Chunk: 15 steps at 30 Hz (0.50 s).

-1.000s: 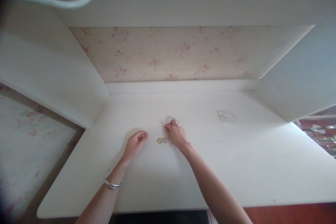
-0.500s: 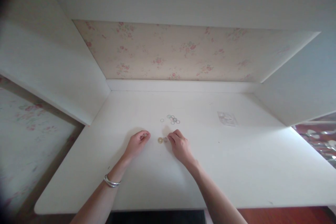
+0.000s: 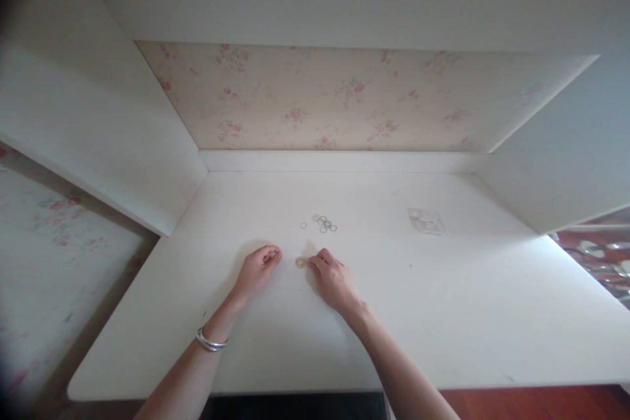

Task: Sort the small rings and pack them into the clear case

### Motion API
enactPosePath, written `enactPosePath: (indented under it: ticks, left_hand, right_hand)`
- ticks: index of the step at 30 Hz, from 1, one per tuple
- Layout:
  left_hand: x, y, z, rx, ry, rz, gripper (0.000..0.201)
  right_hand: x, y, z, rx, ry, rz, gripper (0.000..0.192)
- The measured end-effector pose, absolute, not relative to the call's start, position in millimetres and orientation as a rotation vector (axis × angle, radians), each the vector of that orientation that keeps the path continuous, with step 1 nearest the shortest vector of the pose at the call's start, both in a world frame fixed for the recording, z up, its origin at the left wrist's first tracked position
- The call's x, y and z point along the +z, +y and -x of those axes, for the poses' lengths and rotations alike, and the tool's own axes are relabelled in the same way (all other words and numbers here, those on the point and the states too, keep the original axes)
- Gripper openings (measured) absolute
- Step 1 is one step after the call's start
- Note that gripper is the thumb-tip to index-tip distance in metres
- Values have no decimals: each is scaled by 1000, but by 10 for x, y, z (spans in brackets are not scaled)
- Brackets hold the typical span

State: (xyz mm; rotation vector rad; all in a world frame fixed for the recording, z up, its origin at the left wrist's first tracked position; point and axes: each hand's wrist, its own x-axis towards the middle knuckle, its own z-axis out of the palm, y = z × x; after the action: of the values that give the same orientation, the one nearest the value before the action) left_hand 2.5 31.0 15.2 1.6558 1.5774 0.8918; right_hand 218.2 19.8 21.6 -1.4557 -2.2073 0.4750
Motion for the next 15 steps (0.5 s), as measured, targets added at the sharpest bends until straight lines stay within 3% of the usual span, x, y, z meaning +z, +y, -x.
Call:
enactPosePath:
  ticks: [15]
  left_hand:
    - [97,319,-19,923,1552,-1632,30]
  right_hand:
    - [319,800,-2339,345,-2078,1842,28]
